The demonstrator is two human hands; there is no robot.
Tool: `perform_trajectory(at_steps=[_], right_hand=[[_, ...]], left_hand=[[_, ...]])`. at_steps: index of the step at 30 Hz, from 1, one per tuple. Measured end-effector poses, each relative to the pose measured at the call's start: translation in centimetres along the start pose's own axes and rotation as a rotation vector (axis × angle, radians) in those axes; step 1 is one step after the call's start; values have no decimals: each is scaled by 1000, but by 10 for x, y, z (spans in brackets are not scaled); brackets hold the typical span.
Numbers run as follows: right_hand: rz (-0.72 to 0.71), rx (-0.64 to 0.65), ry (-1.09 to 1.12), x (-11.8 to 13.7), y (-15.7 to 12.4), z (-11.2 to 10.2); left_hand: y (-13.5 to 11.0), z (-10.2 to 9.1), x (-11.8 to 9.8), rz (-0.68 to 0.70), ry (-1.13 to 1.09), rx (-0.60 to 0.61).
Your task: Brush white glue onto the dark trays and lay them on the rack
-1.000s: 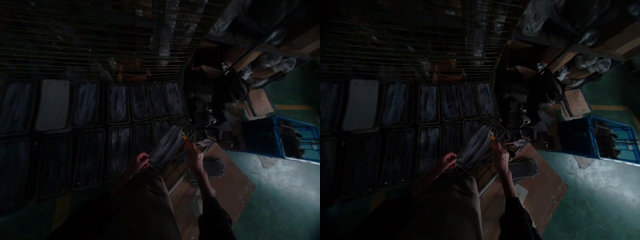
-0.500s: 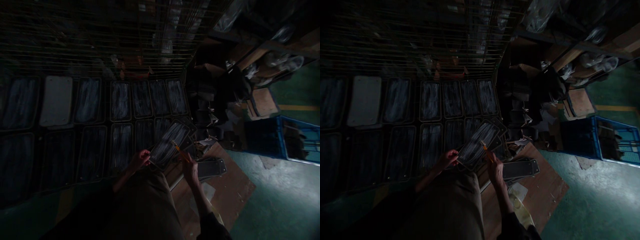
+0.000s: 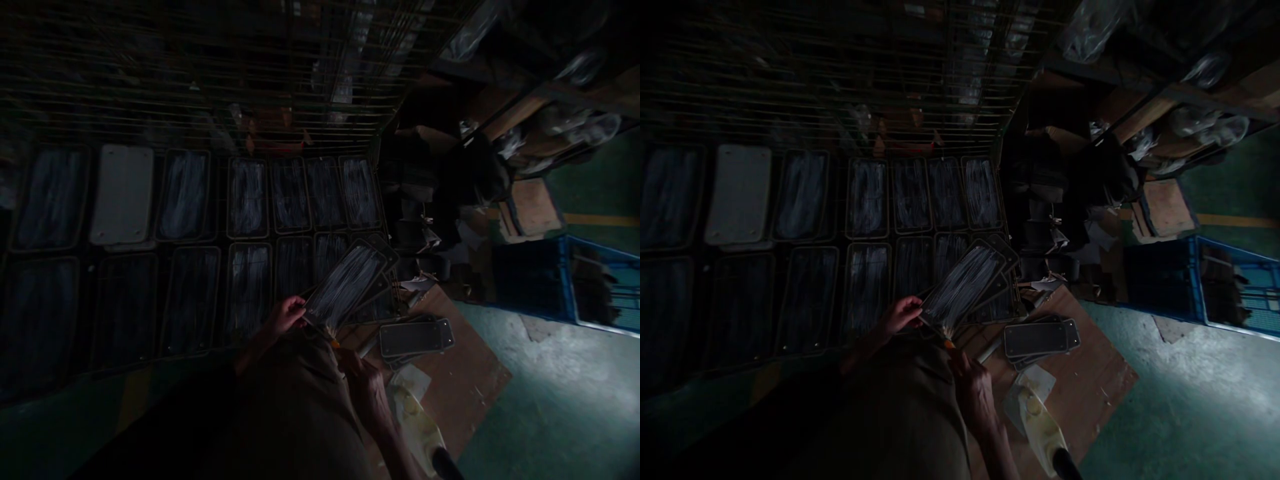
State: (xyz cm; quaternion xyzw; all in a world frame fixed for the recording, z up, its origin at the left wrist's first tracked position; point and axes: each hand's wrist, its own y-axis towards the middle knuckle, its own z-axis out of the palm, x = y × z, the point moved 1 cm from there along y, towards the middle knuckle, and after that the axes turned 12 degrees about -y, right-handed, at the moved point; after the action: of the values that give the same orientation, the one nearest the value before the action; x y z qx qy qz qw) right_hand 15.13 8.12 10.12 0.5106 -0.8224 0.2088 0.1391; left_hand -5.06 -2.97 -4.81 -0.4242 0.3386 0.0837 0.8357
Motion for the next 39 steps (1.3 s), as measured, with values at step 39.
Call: perform_trajectory(at_steps=[39], right_hand=[[-63,-334,-279,-99,156,-38]], left_hand=[[1,7,3,14,62,4]])
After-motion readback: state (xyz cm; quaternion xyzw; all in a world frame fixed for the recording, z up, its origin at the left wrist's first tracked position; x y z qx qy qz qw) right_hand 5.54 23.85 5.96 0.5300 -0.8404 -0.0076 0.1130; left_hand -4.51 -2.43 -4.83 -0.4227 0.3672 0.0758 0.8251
